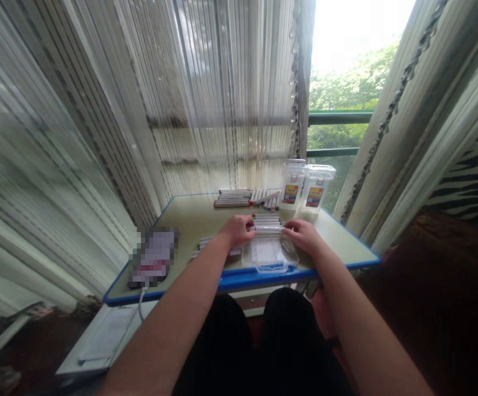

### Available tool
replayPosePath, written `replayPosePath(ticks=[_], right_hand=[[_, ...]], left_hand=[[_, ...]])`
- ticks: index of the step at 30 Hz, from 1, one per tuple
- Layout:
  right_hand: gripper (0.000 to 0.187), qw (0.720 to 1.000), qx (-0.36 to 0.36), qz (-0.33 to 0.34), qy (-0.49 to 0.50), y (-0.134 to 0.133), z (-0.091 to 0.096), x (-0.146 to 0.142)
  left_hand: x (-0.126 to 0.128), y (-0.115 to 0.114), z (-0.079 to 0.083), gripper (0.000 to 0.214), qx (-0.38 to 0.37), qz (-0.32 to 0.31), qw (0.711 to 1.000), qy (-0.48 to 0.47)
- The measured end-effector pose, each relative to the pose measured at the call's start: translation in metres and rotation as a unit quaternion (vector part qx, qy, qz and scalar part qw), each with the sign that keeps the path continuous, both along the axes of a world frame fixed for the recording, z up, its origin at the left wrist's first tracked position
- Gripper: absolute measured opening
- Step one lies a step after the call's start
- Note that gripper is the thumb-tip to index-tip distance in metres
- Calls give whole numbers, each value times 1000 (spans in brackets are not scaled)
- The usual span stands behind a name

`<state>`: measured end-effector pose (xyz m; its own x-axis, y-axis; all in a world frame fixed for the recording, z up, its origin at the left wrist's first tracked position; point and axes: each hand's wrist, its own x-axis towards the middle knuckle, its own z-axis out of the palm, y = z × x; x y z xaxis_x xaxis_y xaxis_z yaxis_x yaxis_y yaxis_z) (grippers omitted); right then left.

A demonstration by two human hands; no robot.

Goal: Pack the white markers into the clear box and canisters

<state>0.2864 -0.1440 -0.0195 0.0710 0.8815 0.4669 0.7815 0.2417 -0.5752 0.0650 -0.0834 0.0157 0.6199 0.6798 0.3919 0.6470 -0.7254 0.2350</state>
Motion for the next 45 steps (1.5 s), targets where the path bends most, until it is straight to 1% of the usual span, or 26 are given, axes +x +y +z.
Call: replayPosePath(ticks=[9,13,22,35,45], right_hand=[[15,1000,-4,6,-14,-1,-1,1],[17,1000,4,13,1,-1,-2,0],[12,999,11,40,27,-4,0,-1],[14,999,-19,27,33,-5,1,-1],[14,999,-16,32,25,-5,2,-1]], left_hand=[[0,1,-4,13,10,-29,999,9],[-1,2,-5,14,3,-33,999,13],[-2,3,-3,16,-11,-33,999,24],[-2,1,0,17,-21,-40,999,17],[-2,-1,3,19,-26,-43,999,-2]])
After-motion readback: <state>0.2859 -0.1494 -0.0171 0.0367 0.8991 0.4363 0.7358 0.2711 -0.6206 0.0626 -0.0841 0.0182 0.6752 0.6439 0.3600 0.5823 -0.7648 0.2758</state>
